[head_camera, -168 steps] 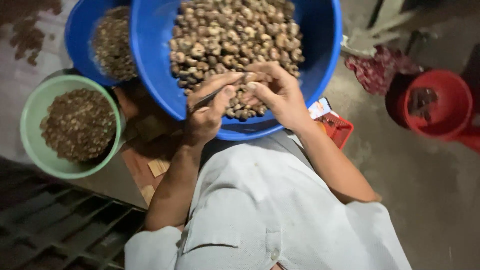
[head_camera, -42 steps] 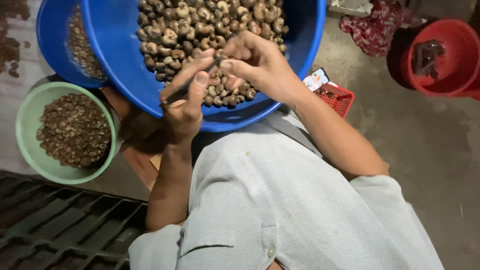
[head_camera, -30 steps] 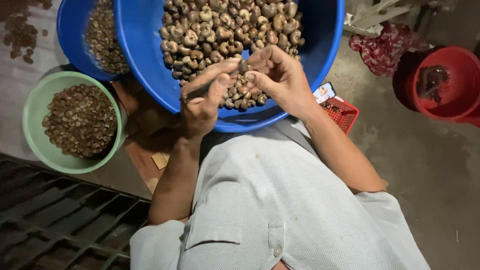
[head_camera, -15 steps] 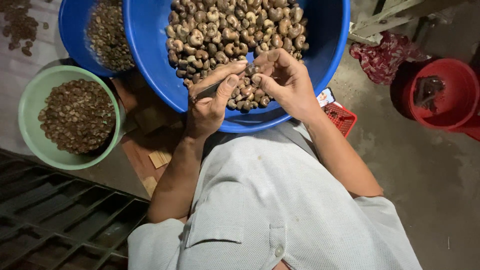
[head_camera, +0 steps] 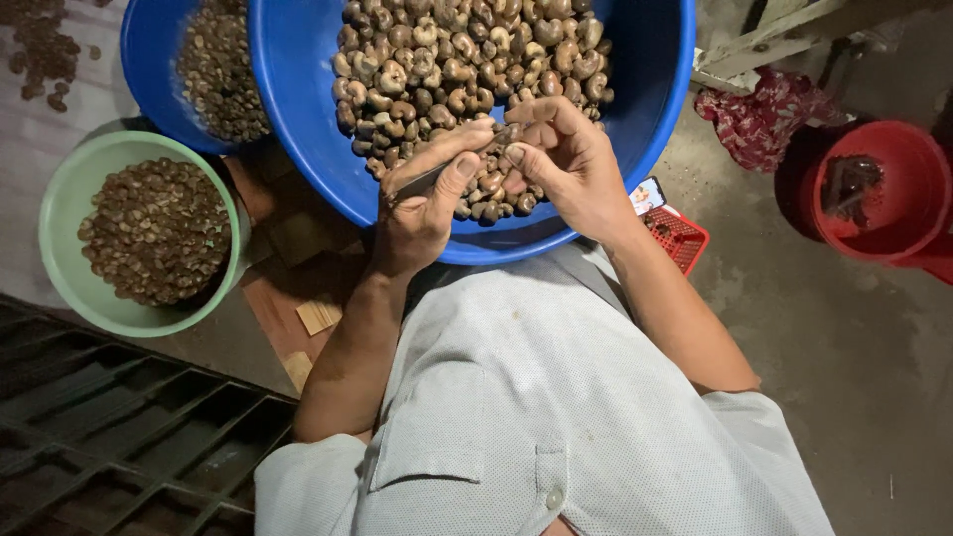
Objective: Sorting cashew nuts by hand using a small tool to remove imperfections or debris.
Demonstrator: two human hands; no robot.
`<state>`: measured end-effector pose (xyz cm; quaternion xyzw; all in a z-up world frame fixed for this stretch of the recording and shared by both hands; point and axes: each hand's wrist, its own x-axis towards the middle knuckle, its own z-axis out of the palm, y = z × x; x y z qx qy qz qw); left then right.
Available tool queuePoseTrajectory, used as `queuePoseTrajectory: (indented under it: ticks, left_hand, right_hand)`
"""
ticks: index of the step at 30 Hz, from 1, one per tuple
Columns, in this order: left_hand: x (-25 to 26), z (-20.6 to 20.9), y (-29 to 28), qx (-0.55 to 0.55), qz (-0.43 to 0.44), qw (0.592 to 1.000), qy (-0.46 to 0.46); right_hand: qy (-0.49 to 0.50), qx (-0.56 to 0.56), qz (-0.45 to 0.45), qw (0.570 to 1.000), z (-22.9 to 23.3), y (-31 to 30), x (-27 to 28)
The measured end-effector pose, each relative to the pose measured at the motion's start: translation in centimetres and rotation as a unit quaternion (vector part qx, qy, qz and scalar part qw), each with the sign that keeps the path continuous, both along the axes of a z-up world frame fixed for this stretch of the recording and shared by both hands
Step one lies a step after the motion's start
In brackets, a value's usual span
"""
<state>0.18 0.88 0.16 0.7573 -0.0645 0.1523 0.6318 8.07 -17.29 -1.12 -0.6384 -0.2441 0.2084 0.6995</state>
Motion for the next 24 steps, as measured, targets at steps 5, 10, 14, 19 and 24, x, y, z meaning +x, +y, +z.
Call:
queuePoseTrajectory:
  ticks: [5, 10, 14, 19, 24]
  left_hand:
    - [-0.1, 0.0, 0.0, -0.033, -0.004, 0.999, -0.012]
    - [-0.1, -0.1, 0.0, -0.003, -0.016, 1.000, -0.006]
    - [-0.4, 0.5, -0.1, -0.018, -0.010, 1.000, -0.003]
    - [-0.2, -0.1, 0.1, -0.041, -0.023, 0.999, -0.003]
    - [0.2, -0.5, -0.9, -0.118, 0.041, 0.991, -0.050]
  right_hand:
    - [0.045, 0.045, 0.010, 0.998, -0.7, -0.1, 0.2]
    - [0.061, 0.060, 0.010, 0.996, -0.7, -0.2, 0.4]
    - [0.058, 0.068, 0.015, 0.996, -1.1, -0.3, 0.4]
    - [0.030, 0.042, -0.007, 0.999, -0.8, -0.1, 0.1]
    - [-0.051, 0.070, -0.026, 0.996, -3.0, 0.1, 0.6]
